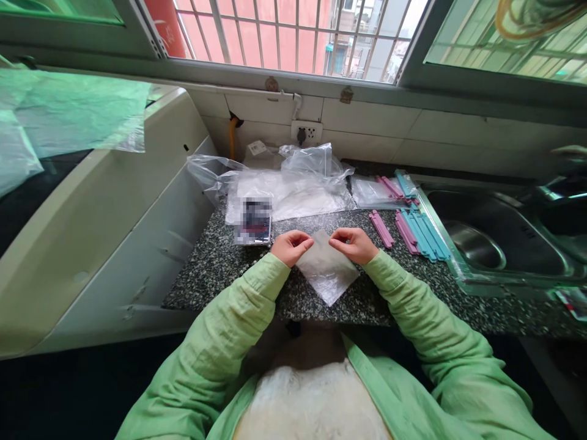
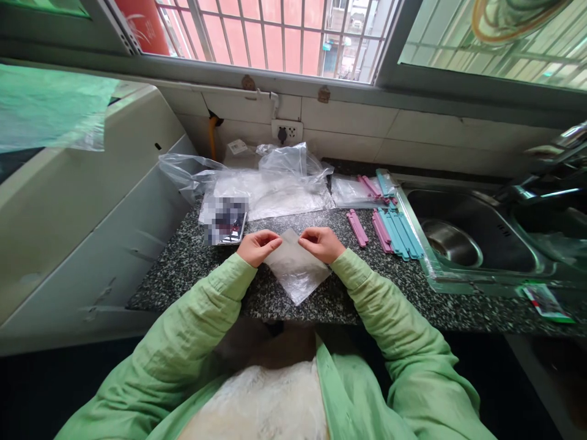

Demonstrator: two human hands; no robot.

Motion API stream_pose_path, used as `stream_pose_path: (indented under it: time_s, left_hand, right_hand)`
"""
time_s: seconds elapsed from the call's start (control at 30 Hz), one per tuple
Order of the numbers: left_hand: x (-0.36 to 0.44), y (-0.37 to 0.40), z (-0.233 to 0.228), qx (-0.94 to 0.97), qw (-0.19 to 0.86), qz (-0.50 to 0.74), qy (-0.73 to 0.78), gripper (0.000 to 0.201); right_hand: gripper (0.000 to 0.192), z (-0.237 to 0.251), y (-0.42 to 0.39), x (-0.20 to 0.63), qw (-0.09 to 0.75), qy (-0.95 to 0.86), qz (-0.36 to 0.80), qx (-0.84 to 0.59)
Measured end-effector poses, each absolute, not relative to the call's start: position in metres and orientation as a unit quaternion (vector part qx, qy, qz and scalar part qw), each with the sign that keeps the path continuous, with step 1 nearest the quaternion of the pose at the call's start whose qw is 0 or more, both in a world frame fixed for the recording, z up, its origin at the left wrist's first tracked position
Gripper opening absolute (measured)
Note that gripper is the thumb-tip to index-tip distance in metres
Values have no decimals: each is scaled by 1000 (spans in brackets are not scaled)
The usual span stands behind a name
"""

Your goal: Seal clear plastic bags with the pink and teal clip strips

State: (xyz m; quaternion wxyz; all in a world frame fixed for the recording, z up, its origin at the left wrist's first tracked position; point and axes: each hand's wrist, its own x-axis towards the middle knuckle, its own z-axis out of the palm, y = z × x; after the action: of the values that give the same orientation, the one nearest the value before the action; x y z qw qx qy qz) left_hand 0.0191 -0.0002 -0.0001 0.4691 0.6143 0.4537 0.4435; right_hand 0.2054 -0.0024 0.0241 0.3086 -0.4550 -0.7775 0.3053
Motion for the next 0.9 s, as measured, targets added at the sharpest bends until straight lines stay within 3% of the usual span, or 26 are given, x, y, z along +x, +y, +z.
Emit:
stream_pose_path:
  time_s: [0.9]
  left_hand:
    - [21,-2,-1,648,433,443,443,17]
  right_hand:
    - [25,27,-3,199,338,-753,316,-467]
